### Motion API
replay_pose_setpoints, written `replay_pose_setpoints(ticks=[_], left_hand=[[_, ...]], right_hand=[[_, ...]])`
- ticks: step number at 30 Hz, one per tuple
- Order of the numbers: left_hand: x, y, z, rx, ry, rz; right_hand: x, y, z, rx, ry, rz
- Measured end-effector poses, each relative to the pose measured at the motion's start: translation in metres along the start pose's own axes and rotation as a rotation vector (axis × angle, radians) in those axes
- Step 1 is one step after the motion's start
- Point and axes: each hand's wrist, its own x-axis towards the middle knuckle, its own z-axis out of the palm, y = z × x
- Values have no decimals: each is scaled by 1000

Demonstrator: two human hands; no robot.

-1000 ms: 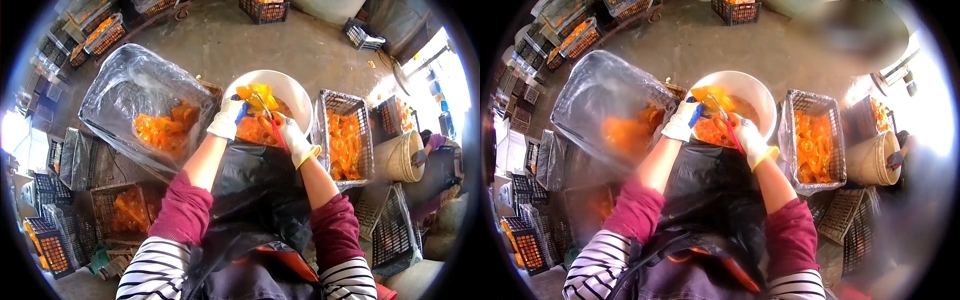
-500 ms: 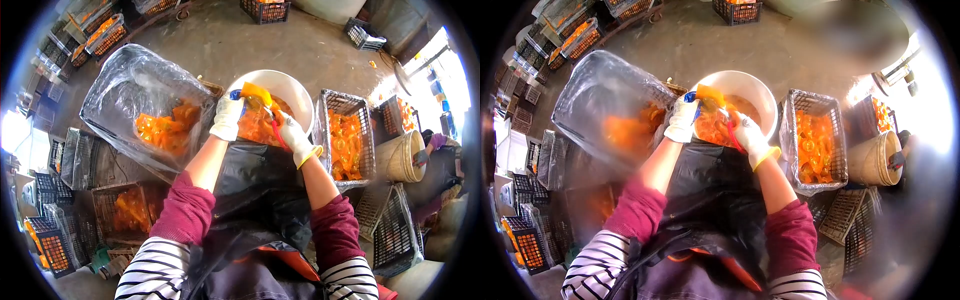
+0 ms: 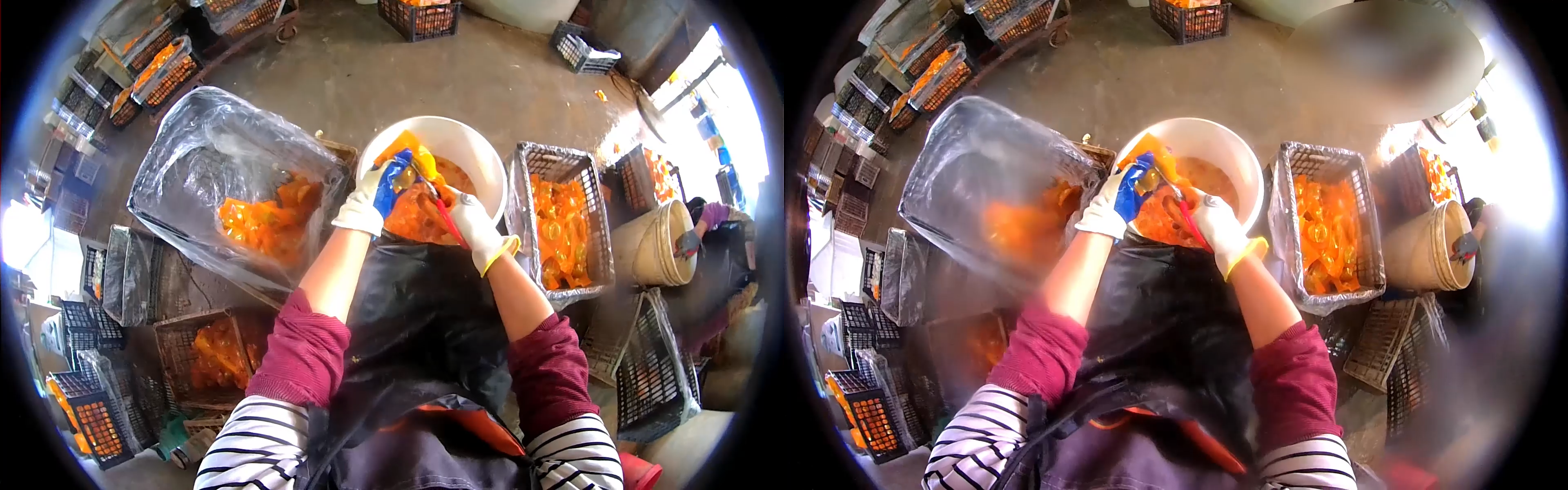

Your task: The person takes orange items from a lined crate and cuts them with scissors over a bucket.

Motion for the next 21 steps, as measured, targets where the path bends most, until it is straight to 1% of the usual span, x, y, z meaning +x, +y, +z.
replay_pose_setpoints(ticks=[2, 3, 5, 8, 10, 11, 12, 13, 14, 15, 16, 18, 19, 20, 21], left_hand=[[6, -3, -6, 112, 25, 69], [5, -3, -7, 192, 37, 128], [-2, 2, -3, 352, 62, 250], [-16, 18, 14, 659, 180, 320], [1, 0, 0, 579, 189, 362], [7, -5, -5, 537, 186, 372], [11, -8, -5, 493, 180, 384], [2, -1, 3, 367, 186, 288], [19, -17, -21, 542, 188, 383], [-6, 3, 4, 453, 181, 273], [-10, 7, 8, 516, 157, 291], [-17, 15, 14, 596, 73, 323], [-21, 19, 17, 612, 11, 336], [-3, 5, 1, 446, -66, 311], [14, -8, -15, 279, -137, 276]], right_hand=[[-1, -8, 0, -129, 11, -42], [3, -4, -1, -7, 3, 101], [14, 16, -3, 4, 19, 31], [32, 50, -5, -77, 24, -133], [28, 47, -2, -104, 45, -146], [25, 42, -2, -91, 68, -95], [13, 20, 0, -63, 80, -14], [1, -2, 2, -35, 95, 66], [1, 1, 7, -139, 120, 5], [6, 9, 6, -248, 161, -58], [7, 12, -1, -365, 223, -112], [3, 6, -7, -509, 253, -153], [8, 19, -9, -464, 320, -191], [12, 31, -9, -418, 376, -237], [8, 26, -10, -356, 395, -204]])
